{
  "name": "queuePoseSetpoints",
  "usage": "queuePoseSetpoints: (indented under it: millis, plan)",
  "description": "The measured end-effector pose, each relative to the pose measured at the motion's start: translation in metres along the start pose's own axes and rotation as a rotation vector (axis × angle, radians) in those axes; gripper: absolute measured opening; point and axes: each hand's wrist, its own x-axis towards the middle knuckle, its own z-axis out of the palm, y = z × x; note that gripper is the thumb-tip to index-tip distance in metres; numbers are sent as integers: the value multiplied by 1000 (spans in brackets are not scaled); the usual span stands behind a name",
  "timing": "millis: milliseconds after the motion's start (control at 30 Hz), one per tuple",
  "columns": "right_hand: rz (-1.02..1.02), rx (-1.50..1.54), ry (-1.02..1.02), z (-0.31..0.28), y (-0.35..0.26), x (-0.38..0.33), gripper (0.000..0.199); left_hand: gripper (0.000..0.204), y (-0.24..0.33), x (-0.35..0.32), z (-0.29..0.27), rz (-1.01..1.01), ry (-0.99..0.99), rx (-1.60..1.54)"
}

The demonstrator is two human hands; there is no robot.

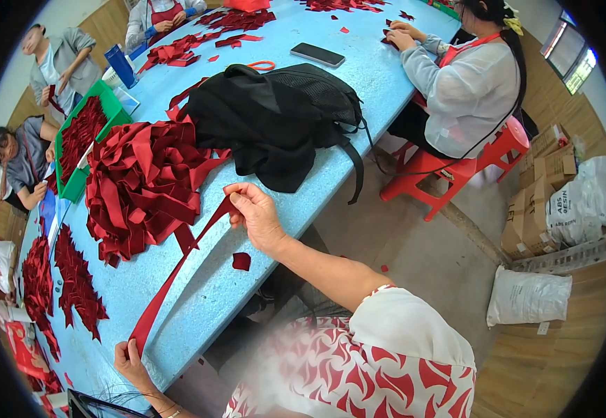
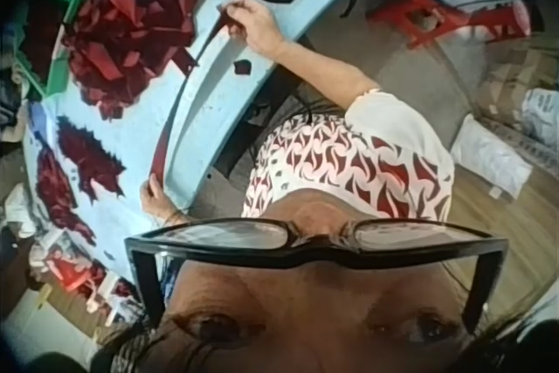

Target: Folding and shaping red fabric ribbons into decorative bows.

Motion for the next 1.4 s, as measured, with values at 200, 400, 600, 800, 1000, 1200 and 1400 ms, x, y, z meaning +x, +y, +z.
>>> queuePoseSetpoints:
  millis: [200, 400, 600, 800, 1000, 1200, 1400]
  plan:
    - [-34, -4, -118, -7, -1, 1, 12, 14, -3, 3, -3, -95, 1, -19]
    - [-17, 44, -245, -9, -3, -5, 13, 9, -10, 5, -10, -78, 171, -17]
    - [-6, -215, -243, -7, 0, -7, 12, 13, 85, 3, -42, 70, 460, -156]
    - [-9, -413, -337, -2, -5, -11, 12, 13, 90, 11, -51, 107, 457, -197]
    - [-16, -428, -333, 0, -5, -14, 11, 13, 103, 21, -56, 163, 451, -266]
    - [-26, -367, -340, -3, -3, -13, 13, 13, 120, 33, -43, 214, 407, -376]
    - [-10, -362, -345, -3, -3, -10, 12, 13, 143, 49, -25, 266, 363, -492]
